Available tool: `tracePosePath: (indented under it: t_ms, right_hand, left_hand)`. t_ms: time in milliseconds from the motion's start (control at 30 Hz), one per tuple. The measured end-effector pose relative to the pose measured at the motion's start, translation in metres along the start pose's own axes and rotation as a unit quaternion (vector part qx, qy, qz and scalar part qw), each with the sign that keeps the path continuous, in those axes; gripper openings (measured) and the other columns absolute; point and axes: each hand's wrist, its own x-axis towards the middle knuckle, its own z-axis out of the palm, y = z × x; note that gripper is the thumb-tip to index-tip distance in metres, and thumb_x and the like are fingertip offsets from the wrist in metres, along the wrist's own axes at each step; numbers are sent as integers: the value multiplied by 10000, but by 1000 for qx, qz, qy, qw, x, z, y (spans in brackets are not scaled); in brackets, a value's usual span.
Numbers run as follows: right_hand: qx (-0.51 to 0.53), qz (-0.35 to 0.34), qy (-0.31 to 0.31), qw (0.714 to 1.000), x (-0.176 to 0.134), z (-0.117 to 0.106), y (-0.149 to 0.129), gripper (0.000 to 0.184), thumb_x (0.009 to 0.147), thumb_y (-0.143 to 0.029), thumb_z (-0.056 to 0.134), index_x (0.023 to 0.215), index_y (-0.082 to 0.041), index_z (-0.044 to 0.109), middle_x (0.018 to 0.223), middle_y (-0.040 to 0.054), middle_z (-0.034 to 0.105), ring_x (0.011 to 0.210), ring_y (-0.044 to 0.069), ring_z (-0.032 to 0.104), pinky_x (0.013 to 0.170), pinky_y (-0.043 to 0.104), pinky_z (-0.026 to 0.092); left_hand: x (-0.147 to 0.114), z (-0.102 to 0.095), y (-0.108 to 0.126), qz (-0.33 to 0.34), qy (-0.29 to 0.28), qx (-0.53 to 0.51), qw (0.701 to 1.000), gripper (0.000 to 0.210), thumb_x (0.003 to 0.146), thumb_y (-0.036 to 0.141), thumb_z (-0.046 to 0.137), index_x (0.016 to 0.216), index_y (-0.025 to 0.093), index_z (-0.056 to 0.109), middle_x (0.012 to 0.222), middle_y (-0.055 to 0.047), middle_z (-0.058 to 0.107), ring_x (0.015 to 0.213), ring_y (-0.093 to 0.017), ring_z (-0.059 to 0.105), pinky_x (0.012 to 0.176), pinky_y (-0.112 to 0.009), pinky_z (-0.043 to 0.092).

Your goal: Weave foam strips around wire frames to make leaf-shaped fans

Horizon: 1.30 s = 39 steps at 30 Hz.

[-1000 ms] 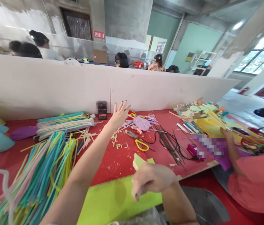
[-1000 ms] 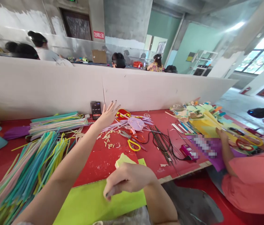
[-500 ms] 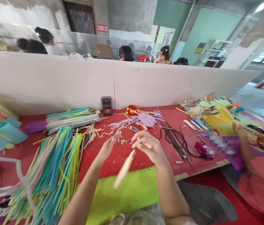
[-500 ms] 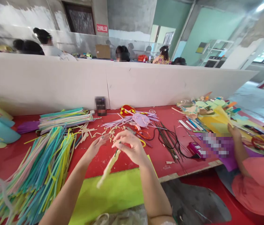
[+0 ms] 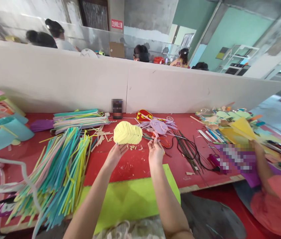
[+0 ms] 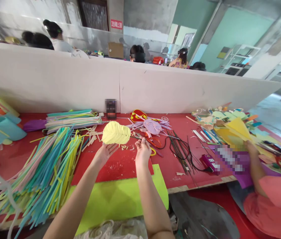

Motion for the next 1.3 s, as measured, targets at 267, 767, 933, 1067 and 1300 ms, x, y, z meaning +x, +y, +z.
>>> tracePosePath:
  t_ms: [267, 767, 933, 1067, 1300]
  right_hand:
    - [-117, 45, -79, 989, -32, -38, 39, 282, 743, -361, 684, 932, -152, 667, 798, 41, 676, 714, 136, 645, 721, 287, 530]
    - [-416, 23, -313, 854, -42, -38, 41, 297, 821, -466, 547, 849, -187, 646, 721, 57, 694, 703, 212, 664, 721, 343, 514]
    - [-392, 90, -385, 831, -43, -32, 3, 357, 858, -488, 485, 955, -181, 640, 845, 97, 708, 820, 225, 668, 803, 376, 497]
    - [-264, 244, -494, 792, -22, -15, -20, 446, 804, -508, 541, 1063, -150, 605, 1013, 143, 685, 940, 253, 648, 769, 389, 523]
    - [-153, -133, -86, 976, 13, 12, -33, 457, 827, -363, 505, 1270, -266, 454, 1418, 42, 418, 1291, 161, 405, 1015, 377, 393]
  left_hand:
    - [23, -2, -1, 98, 162, -72, 979, 306, 714, 292, 693, 994, 196, 615, 1050, -44, 669, 846, -116, 645, 776, -237, 501]
    - [24, 17, 10, 75, 65, 45, 994, 381, 683, 360, 710, 1001, 166, 630, 981, -65, 679, 772, -153, 624, 654, -242, 491]
    - [18, 7, 4, 109, 97, 163, 976, 370, 706, 400, 676, 978, 151, 634, 869, -41, 663, 746, -144, 592, 661, -241, 468]
    - [12, 7, 9, 108, 75, 187, 974, 382, 712, 418, 665, 989, 156, 641, 883, -43, 655, 768, -151, 589, 684, -247, 463]
    - [5, 12, 10, 119, 93, 191, 970, 380, 721, 414, 660, 1013, 173, 641, 893, -37, 644, 775, -145, 573, 687, -236, 450]
